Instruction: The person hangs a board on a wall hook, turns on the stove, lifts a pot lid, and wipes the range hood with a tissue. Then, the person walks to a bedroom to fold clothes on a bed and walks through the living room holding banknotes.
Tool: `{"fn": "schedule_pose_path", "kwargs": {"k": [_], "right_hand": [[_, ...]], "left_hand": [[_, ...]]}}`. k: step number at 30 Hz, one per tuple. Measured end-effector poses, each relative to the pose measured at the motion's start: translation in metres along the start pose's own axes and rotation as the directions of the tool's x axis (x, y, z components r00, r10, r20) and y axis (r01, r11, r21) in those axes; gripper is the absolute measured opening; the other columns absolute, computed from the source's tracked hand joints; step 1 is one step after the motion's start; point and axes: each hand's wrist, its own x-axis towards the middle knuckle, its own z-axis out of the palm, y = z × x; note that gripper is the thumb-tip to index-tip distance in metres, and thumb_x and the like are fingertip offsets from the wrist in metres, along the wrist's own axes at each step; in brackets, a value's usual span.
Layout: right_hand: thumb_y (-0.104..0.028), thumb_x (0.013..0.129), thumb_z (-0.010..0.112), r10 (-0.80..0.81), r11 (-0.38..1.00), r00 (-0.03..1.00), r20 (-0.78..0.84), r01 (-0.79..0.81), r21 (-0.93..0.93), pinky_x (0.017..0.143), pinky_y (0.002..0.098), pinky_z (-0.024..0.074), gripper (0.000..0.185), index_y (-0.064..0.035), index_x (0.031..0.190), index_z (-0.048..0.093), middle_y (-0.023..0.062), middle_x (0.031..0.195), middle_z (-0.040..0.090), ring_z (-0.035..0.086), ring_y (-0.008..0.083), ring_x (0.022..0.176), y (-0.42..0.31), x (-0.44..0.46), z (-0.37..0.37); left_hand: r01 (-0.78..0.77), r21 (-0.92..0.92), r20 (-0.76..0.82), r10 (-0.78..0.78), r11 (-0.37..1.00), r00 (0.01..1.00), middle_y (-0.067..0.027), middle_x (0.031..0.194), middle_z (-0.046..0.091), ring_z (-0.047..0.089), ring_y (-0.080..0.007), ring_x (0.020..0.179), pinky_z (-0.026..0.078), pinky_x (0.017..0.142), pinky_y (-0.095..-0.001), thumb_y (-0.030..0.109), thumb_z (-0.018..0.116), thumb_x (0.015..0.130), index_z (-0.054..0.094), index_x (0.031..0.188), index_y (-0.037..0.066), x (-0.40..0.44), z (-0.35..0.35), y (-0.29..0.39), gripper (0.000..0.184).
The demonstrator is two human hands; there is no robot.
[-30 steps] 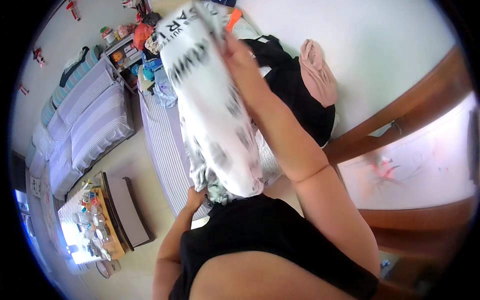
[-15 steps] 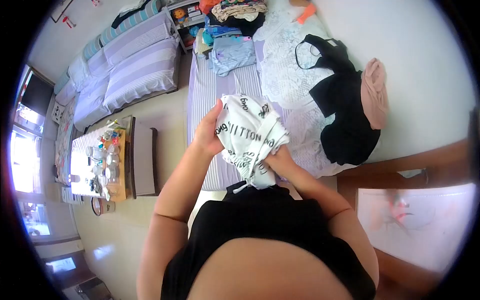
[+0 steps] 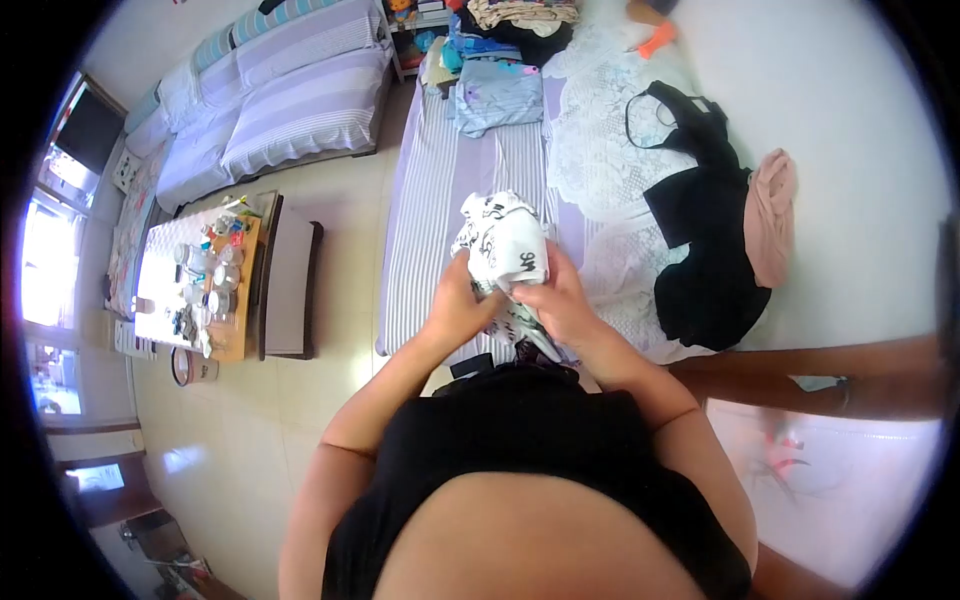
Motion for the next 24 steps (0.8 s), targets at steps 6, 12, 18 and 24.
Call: {"fn": "schedule_pose_path", "kwargs": {"k": [6,12,18,24], "right_hand": [[-0.013,0.079,0.053,0.051,0.912,0.999,-0.003,-0.045,0.409,0.086,0.0325,0.0449,0.046,0.0048,0.121,0.044,0.0136,0.111,0.057,0.056,0.0218,0.099,-0.034,0.013,-0.029],[-0.016,0.084,0.049,0.192,0.94,0.976,0.105,-0.214,0.265,0.083,0.0309,0.0465,0.034,0.0041,0.111,0.053,0.0109,0.101,0.062,0.06,0.0187,0.091,-0.034,0.012,-0.04],[-0.004,0.082,0.051,0.157,0.98,0.988,0.002,-0.156,0.123,0.076,0.0283,0.0497,0.026,0.0067,0.106,0.055,0.0106,0.094,0.064,0.062,0.0156,0.082,-0.058,0.02,-0.052],[-0.003,0.084,0.051,0.123,0.992,0.988,0.095,-0.126,0.027,0.074,0.0272,0.05,0.026,0.0075,0.108,0.052,0.0107,0.096,0.063,0.062,0.014,0.083,-0.079,0.03,-0.028]], "left_hand": [[0.198,-0.019,-0.173,-0.198,0.98,0.965,-0.0124,0.087,0.06,0.058,-0.0224,0.072,0.046,0.062,-0.0345,0.011,0.053,0.083,0.053,0.103,-0.001,0.009,-0.056,-0.035,0.024],[0.473,-0.878,0.435,-0.296,0.071,0.851,-0.0184,0.106,0.06,0.06,-0.0299,0.095,0.048,0.085,-0.042,0.021,0.038,0.091,0.05,0.111,-0.007,0.023,-0.083,-0.027,0.036],[0.622,-0.781,0.622,-0.014,0.064,0.783,-0.0196,0.107,0.06,0.06,-0.0298,0.097,0.049,0.086,-0.0414,0.028,0.041,0.092,0.051,0.113,-0.007,0.032,-0.102,-0.009,0.042],[0.427,-0.431,0.43,-0.235,0.795,0.872,-0.006,0.084,0.065,0.061,-0.0098,0.071,0.048,0.064,-0.0237,0.029,0.056,0.089,0.06,0.098,0.0,0.037,-0.105,0.006,0.031]]}}
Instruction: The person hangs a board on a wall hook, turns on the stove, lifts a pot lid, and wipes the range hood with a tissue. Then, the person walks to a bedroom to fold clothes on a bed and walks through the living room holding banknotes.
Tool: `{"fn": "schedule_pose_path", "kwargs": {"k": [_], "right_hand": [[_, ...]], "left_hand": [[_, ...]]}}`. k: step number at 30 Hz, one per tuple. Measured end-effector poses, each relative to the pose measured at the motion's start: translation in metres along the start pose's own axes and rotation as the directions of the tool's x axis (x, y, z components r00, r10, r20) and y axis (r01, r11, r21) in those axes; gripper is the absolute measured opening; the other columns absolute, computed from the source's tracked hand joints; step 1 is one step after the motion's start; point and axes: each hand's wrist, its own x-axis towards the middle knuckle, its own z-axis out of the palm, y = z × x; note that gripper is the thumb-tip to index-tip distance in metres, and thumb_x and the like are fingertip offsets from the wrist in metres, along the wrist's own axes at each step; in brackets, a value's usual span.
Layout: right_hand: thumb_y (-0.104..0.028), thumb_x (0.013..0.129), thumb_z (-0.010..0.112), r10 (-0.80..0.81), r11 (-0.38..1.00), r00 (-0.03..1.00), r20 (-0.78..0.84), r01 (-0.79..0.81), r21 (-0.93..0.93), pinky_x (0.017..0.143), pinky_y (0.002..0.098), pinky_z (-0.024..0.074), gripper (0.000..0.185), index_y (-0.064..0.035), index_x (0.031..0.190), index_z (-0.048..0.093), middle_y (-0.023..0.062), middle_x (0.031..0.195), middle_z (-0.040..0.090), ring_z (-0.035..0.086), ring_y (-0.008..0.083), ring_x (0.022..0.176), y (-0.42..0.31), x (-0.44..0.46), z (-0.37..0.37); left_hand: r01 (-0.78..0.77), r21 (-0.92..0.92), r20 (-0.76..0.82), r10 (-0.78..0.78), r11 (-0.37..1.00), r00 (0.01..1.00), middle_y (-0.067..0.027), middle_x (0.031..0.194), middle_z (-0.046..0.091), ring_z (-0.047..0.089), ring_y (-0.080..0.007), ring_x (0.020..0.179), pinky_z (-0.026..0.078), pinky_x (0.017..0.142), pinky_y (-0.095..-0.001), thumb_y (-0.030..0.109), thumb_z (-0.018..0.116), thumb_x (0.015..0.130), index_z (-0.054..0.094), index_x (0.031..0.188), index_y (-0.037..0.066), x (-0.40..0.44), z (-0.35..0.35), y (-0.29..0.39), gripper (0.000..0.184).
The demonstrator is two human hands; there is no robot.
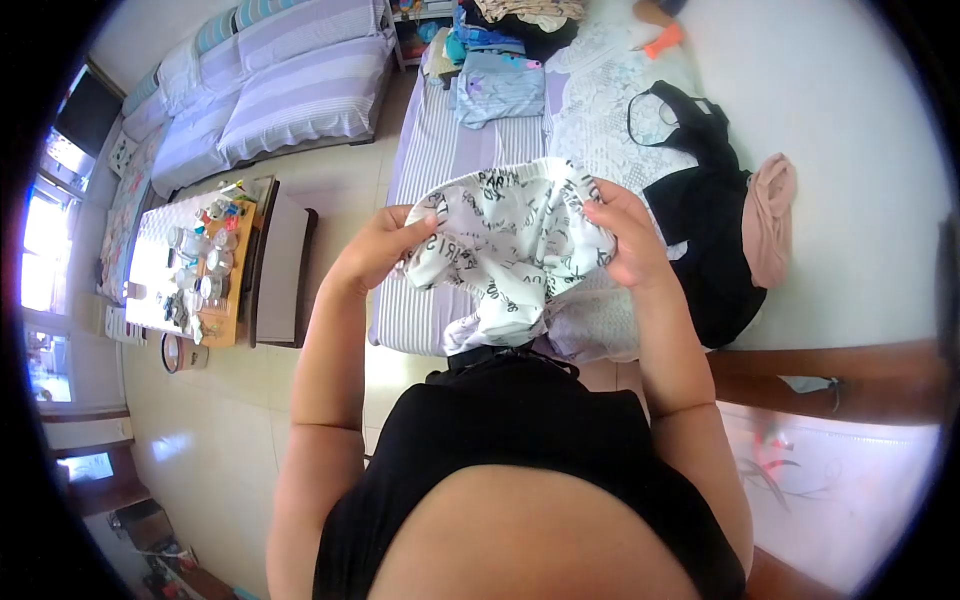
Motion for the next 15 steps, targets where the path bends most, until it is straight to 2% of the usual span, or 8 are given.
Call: {"fn": "schedule_pose_path", "kwargs": {"k": [4,5,6,8,9,11,14,15], "right_hand": [[-0.002,0.083,0.054,-0.024,0.999,1.0,-0.012,0.024,0.046,0.072,0.0262,0.0497,0.026,0.0071,0.108,0.052,0.0088,0.093,0.063,0.061,0.0127,0.079,-0.001,0.006,0.012],[-0.005,0.082,0.058,-0.038,0.999,0.999,-0.022,0.038,-0.022,0.073,0.0279,0.0494,0.032,0.0038,0.111,0.052,0.0098,0.098,0.06,0.059,0.0142,0.083,0.002,0.009,0.006],[-0.007,0.081,0.06,-0.197,0.917,0.973,-0.122,0.138,-0.375,0.075,0.0293,0.049,0.034,0.0027,0.112,0.051,0.0104,0.1,0.059,0.059,0.0157,0.085,0.008,0.01,0.001],[-0.01,0.079,0.063,-0.532,0.407,0.839,-0.115,0.134,-0.904,0.077,0.0323,0.0483,0.04,0.0005,0.115,0.05,0.0115,0.104,0.055,0.057,0.0187,0.089,0.019,0.011,-0.002],[-0.013,0.076,0.067,-0.675,0.081,0.735,0.067,0.164,-0.983,0.081,0.0354,0.0461,0.047,-0.0012,0.117,0.048,0.0147,0.108,0.051,0.055,0.0254,0.095,0.023,0.007,0.003],[-0.012,0.074,0.067,-0.452,0.357,0.891,0.044,0.225,-0.906,0.082,0.0355,0.0445,0.049,0.0,0.117,0.047,0.0176,0.109,0.051,0.055,0.0293,0.094,0.039,-0.01,0.031],[-0.013,0.075,0.068,-0.461,0.326,0.884,0.08,0.253,-0.911,0.077,0.0317,0.0455,0.043,0.0002,0.111,0.051,0.0157,0.098,0.057,0.058,0.0266,0.085,0.066,-0.017,0.059],[-0.012,0.076,0.066,-0.441,0.409,0.897,-0.02,0.181,-0.894,0.075,0.0306,0.046,0.038,0.0006,0.109,0.052,0.0136,0.092,0.058,0.058,0.0239,0.081,0.068,-0.012,0.054]], "left_hand": [[-0.032,-0.334,0.043,0.049,0.942,0.998,-0.009,0.093,0.064,0.062,-0.0152,0.081,0.049,0.074,-0.0282,0.029,0.055,0.089,0.057,0.103,-0.002,-0.002,0.011,-0.004,0.034],[-0.048,-0.402,0.067,0.082,0.914,0.994,-0.01,0.098,0.063,0.061,-0.017,0.087,0.048,0.079,-0.0302,0.029,0.054,0.09,0.056,0.107,-0.002,-0.004,0.013,-0.003,0.035],[-0.061,-0.468,0.086,0.114,0.881,0.99,-0.0111,0.103,0.062,0.061,-0.0188,0.094,0.047,0.084,-0.0322,0.028,0.054,0.09,0.054,0.11,-0.003,-0.005,0.016,-0.001,0.037],[-0.158,-0.605,0.088,0.262,0.781,0.961,-0.0113,0.113,0.058,0.056,-0.0226,0.104,0.044,0.09,-0.0392,0.026,0.053,0.09,0.047,0.121,0.001,-0.006,0.027,0.002,0.04],[-0.198,-0.632,0.074,0.312,0.749,0.947,-0.0108,0.115,0.057,0.056,-0.0231,0.105,0.044,0.09,-0.0406,0.025,0.053,0.089,0.045,0.123,0.002,-0.005,0.033,0.004,0.041],[-0.248,-0.682,0.077,0.404,0.688,0.912,-0.009,0.122,0.051,0.053,-0.0238,0.108,0.043,0.09,-0.0448,0.023,0.052,0.089,0.04,0.128,0.008,-0.002,0.049,0.012,0.043],[-0.333,-0.599,0.05,0.449,0.728,0.892,-0.0092,0.128,0.046,0.044,-0.0246,0.118,0.039,0.094,-0.0443,0.012,0.049,0.088,0.037,0.131,0.009,-0.002,0.084,0.016,0.044],[-0.437,-0.487,0.036,0.516,0.757,0.856,-0.0108,0.129,0.044,0.041,-0.0222,0.12,0.036,0.096,-0.0405,0.005,0.047,0.087,0.037,0.129,0.005,0.003,0.089,0.008,0.044]]}}
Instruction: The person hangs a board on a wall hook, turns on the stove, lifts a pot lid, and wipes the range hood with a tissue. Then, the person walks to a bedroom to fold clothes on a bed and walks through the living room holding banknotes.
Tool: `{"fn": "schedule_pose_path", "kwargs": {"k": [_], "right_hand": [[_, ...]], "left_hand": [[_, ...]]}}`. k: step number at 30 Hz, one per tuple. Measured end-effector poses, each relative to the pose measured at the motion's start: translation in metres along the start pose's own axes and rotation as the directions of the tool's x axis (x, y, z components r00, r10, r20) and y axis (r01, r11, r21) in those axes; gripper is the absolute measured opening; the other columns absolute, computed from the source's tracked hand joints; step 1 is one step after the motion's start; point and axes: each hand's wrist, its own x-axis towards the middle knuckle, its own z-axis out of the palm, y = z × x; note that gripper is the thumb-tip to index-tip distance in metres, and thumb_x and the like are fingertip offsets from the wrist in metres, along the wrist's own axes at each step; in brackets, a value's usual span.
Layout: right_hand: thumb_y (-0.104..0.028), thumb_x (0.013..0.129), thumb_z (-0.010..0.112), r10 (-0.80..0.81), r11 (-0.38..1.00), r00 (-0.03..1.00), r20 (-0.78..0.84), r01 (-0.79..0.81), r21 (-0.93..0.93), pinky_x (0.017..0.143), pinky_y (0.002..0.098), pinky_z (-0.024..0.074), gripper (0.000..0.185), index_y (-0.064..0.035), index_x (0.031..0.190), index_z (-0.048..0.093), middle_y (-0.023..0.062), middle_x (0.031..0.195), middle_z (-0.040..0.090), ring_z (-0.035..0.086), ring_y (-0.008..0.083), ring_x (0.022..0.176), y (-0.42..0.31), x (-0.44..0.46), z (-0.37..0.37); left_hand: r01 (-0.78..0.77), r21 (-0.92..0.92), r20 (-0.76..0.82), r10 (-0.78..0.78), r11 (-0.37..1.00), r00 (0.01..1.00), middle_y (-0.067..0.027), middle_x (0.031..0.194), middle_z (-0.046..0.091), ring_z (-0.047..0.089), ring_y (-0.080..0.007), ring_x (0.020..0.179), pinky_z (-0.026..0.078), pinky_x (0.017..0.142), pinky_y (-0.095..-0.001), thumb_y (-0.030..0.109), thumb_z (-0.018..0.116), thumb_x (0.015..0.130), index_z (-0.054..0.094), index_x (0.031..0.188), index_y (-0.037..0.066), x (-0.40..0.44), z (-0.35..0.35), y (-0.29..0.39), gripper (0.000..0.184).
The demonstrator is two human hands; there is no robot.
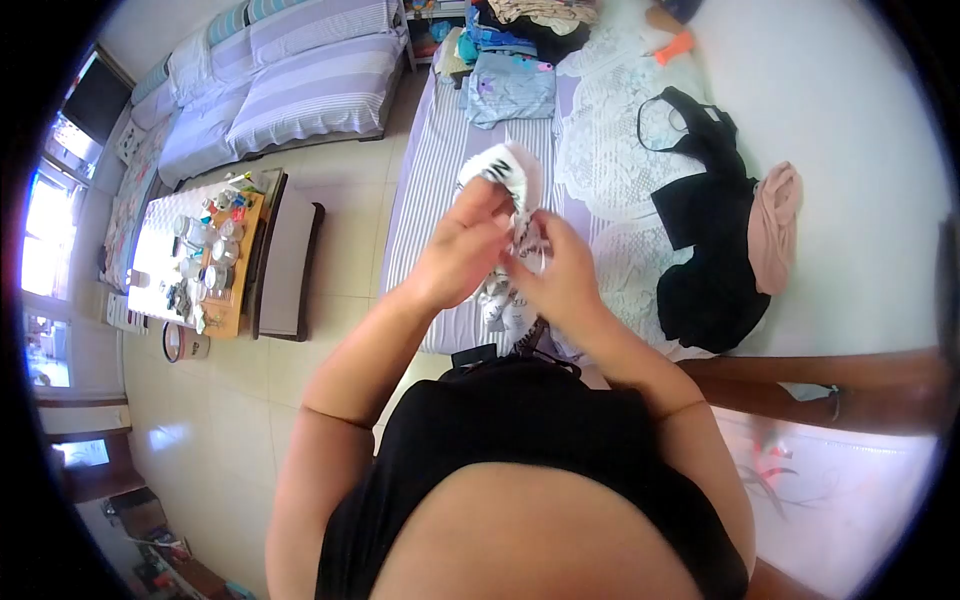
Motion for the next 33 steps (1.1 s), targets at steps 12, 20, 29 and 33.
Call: {"fn": "schedule_pose_path", "kwargs": {"k": [12,20,29,33], "right_hand": [[0.002,0.078,0.05,-0.213,0.904,0.858,0.468,-0.01,0.428,0.073,0.0307,0.0484,0.035,0.0015,0.113,0.05,0.0118,0.092,0.062,0.059,0.0173,0.08,-0.038,0.015,0.033],[-0.003,0.078,0.056,-0.712,0.642,0.436,0.55,0.087,0.762,0.076,0.038,0.0447,0.025,-0.0008,0.103,0.055,0.0179,0.089,0.06,0.058,0.0316,0.088,-0.117,0.0,0.041],[0.004,0.068,0.062,-0.1,0.982,0.994,0.045,0.092,0.165,0.068,0.032,0.0475,0.039,-0.0018,0.104,0.046,0.0135,0.083,0.059,0.062,0.0226,0.075,-0.019,0.033,0.022],[-0.002,0.071,0.062,0.086,0.989,0.986,0.145,-0.102,0.107,0.071,0.0303,0.0471,0.026,0.0006,0.096,0.055,0.0144,0.084,0.062,0.063,0.021,0.079,-0.014,0.041,0.016]], "left_hand": [[0.013,0.793,-0.027,0.013,0.61,1.0,-0.0114,0.104,0.06,0.058,-0.0207,0.093,0.046,0.084,-0.0312,0.01,0.049,0.088,0.052,0.116,0.001,-0.045,-0.088,-0.117,0.029],[0.648,0.72,-0.6,-0.245,0.248,0.761,-0.0112,0.103,0.059,0.058,-0.0204,0.094,0.046,0.084,-0.0309,0.012,0.051,0.087,0.052,0.116,0.002,-0.089,-0.17,-0.132,0.031],[0.658,0.641,-0.662,-0.151,0.395,0.735,-0.011,0.103,0.059,0.058,-0.0201,0.094,0.046,0.083,-0.0305,0.015,0.054,0.085,0.052,0.116,0.002,-0.051,-0.179,-0.135,0.033],[0.658,0.613,-0.668,-0.158,0.437,0.727,-0.0108,0.103,0.059,0.057,-0.0199,0.095,0.046,0.083,-0.0303,0.017,0.055,0.084,0.053,0.116,0.003,-0.043,-0.18,-0.14,0.034]]}}
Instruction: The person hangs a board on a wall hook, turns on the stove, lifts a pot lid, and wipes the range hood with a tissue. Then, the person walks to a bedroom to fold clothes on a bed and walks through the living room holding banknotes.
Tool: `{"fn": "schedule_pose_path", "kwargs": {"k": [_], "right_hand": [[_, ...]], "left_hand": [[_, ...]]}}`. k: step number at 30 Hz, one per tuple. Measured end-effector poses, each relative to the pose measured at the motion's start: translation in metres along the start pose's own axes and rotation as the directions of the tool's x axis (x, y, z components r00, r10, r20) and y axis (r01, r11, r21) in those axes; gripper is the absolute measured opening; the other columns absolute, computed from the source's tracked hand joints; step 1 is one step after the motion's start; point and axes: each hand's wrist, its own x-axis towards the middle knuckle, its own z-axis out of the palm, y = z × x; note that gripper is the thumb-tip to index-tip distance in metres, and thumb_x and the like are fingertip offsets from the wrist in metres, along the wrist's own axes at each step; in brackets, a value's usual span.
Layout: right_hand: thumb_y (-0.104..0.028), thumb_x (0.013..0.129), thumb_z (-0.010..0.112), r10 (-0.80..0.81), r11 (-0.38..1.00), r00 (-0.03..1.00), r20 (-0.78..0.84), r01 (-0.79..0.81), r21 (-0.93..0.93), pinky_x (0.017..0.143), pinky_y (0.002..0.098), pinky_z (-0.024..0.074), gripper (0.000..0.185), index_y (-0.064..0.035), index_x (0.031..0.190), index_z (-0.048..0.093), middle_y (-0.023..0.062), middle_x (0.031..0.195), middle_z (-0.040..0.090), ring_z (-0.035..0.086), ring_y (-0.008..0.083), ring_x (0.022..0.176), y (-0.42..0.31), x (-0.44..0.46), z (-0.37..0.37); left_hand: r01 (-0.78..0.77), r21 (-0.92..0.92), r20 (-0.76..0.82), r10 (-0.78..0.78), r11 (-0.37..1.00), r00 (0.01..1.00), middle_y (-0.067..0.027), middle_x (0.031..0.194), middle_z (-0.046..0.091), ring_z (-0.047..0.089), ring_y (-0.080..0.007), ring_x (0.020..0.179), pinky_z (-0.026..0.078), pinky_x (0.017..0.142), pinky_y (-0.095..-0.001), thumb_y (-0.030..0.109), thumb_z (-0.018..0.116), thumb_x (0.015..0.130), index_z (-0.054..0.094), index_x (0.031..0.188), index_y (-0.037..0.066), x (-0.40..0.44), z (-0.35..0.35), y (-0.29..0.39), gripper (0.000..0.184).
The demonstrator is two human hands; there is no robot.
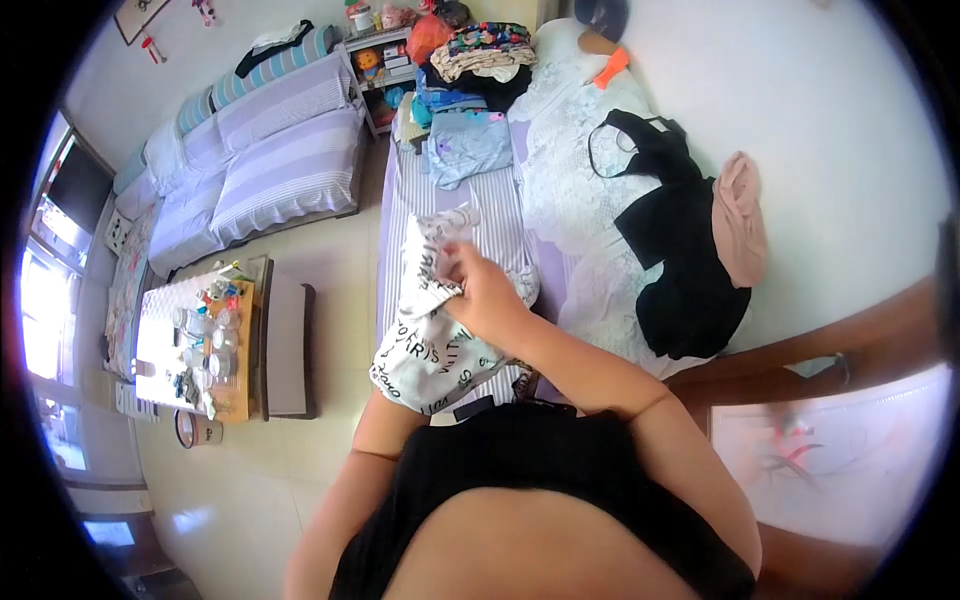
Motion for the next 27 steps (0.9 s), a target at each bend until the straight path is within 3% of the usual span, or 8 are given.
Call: {"fn": "schedule_pose_path", "kwargs": {"k": [5,7,10,15,19,20,24,27], "right_hand": [[-0.013,0.066,0.066,-0.062,0.977,0.953,0.298,-0.003,0.212,0.062,0.0358,0.0462,0.025,0.003,0.082,0.055,0.0156,0.07,0.059,0.06,0.0257,0.065,0.001,-0.014,0.011],[-0.016,0.068,0.064,-0.594,0.804,0.75,0.291,0.543,0.243,0.063,0.041,0.044,0.021,-0.0005,0.077,0.054,0.0175,0.07,0.057,0.057,0.0329,0.065,-0.029,-0.037,0.019],[-0.016,0.076,0.058,-0.65,0.76,0.412,0.639,0.371,0.534,0.061,0.0401,0.0422,0.019,-0.0004,0.067,0.052,0.0196,0.068,0.055,0.054,0.0353,0.065,-0.071,-0.055,0.025],[-0.008,0.076,0.062,-0.422,0.868,0.506,0.752,-0.014,0.497,0.059,0.0308,0.0429,0.011,0.0013,0.079,0.056,0.0132,0.068,0.059,0.059,0.0176,0.065,-0.033,-0.042,0.014],[0.003,0.072,0.064,-0.306,0.93,0.859,0.411,0.178,0.32,0.076,0.0277,0.0482,0.03,-0.0037,0.101,0.061,0.0048,0.088,0.064,0.06,0.0128,0.082,-0.003,-0.02,-0.008],[0.007,0.069,0.064,0.017,0.944,0.95,0.312,-0.118,0.308,0.079,0.0279,0.0482,0.038,-0.0069,0.104,0.062,0.0046,0.091,0.064,0.06,0.0135,0.084,-0.016,-0.012,-0.022],[0.007,0.073,0.049,0.215,0.925,0.963,-0.159,-0.149,0.351,0.069,0.0238,0.0483,0.034,-0.003,0.102,0.063,0.0083,0.088,0.064,0.059,0.0132,0.078,0.038,0.046,-0.076],[-0.004,0.079,0.047,0.302,0.838,0.844,-0.443,-0.014,0.546,0.063,0.0265,0.0487,0.02,0.0024,0.092,0.062,0.0093,0.081,0.063,0.06,0.0149,0.067,0.051,0.071,-0.137]], "left_hand": [[-0.006,-0.038,0.058,0.008,0.999,0.998,-0.0107,0.103,0.059,0.057,-0.0197,0.095,0.047,0.083,-0.03,0.018,0.057,0.084,0.053,0.116,0.003,-0.004,-0.003,-0.006,0.036],[-0.003,-0.026,0.13,0.006,1.0,0.992,-0.0107,0.103,0.059,0.057,-0.0196,0.095,0.047,0.082,-0.0299,0.019,0.057,0.083,0.053,0.116,0.003,-0.028,-0.014,-0.018,0.037],[0.042,0.036,0.25,-0.05,0.998,0.967,-0.0106,0.103,0.059,0.057,-0.0195,0.095,0.047,0.082,-0.0298,0.02,0.058,0.083,0.053,0.116,0.003,-0.075,-0.035,-0.042,0.038],[0.024,0.0,0.307,-0.023,1.0,0.951,-0.0105,0.103,0.059,0.057,-0.0193,0.095,0.047,0.082,-0.0296,0.022,0.06,0.082,0.053,0.116,0.004,-0.113,-0.056,-0.025,0.039],[-0.17,-0.391,0.257,0.285,0.904,0.923,-0.0103,0.103,0.059,0.057,-0.0191,0.096,0.047,0.082,-0.0294,0.023,0.061,0.081,0.053,0.116,0.004,-0.106,-0.054,0.079,0.041],[-0.2,-0.474,0.255,0.352,0.857,0.901,-0.0103,0.103,0.059,0.057,-0.0191,0.096,0.047,0.082,-0.0293,0.024,0.061,0.081,0.053,0.116,0.004,-0.101,-0.047,0.105,0.041],[-0.123,-0.57,0.379,0.392,0.813,0.839,-0.0102,0.103,0.059,0.057,-0.0189,0.096,0.047,0.081,-0.0292,0.025,0.063,0.08,0.053,0.116,0.004,-0.082,-0.025,0.14,0.042],[-0.017,-0.42,0.494,0.244,0.907,0.835,-0.0101,0.103,0.059,0.057,-0.0188,0.096,0.047,0.081,-0.029,0.026,0.063,0.08,0.053,0.116,0.004,-0.102,-0.059,0.054,0.043]]}}
